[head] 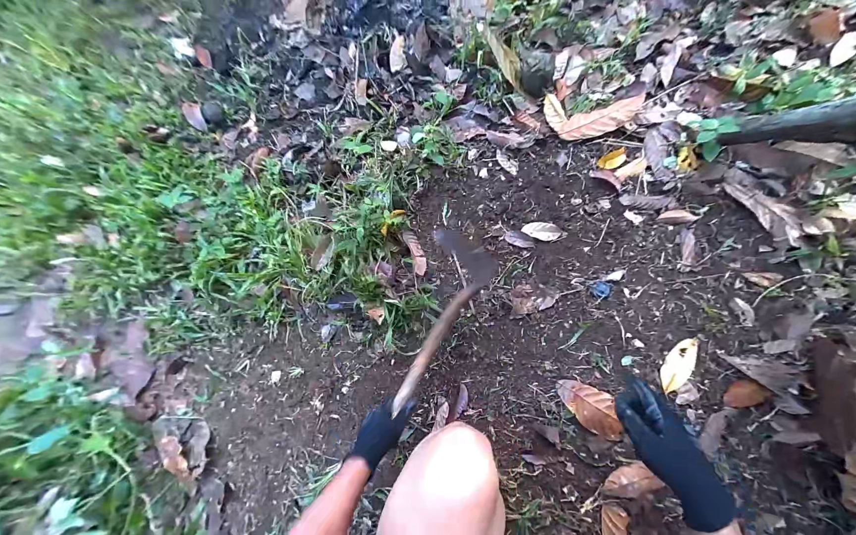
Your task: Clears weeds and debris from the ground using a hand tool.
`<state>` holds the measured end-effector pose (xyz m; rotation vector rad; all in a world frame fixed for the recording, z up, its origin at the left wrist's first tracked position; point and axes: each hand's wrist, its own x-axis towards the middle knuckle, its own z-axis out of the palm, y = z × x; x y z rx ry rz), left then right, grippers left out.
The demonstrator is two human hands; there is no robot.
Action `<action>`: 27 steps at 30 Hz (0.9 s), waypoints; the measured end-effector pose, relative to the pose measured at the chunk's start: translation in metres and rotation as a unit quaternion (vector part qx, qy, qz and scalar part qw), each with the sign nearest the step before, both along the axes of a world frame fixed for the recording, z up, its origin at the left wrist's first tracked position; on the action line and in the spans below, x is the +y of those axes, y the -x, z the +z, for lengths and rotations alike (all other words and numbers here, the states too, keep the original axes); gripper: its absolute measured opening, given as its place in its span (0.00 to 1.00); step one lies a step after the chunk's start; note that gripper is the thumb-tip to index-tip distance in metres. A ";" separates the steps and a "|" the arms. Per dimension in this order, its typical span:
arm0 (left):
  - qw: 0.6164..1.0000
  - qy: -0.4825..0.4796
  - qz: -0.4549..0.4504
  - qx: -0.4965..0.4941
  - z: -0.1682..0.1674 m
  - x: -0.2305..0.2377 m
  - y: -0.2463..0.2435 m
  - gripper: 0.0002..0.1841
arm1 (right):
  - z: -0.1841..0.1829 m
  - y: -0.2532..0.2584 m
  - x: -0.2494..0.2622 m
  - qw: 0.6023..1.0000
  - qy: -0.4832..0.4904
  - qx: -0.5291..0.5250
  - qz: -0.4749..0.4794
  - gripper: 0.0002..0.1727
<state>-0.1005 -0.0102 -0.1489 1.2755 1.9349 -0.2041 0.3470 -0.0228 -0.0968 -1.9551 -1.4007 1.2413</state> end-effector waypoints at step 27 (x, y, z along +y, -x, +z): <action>0.981 -0.106 -0.087 0.141 0.005 0.175 0.025 0.34 | -0.010 -0.003 -0.001 0.996 0.008 0.034 0.077 0.34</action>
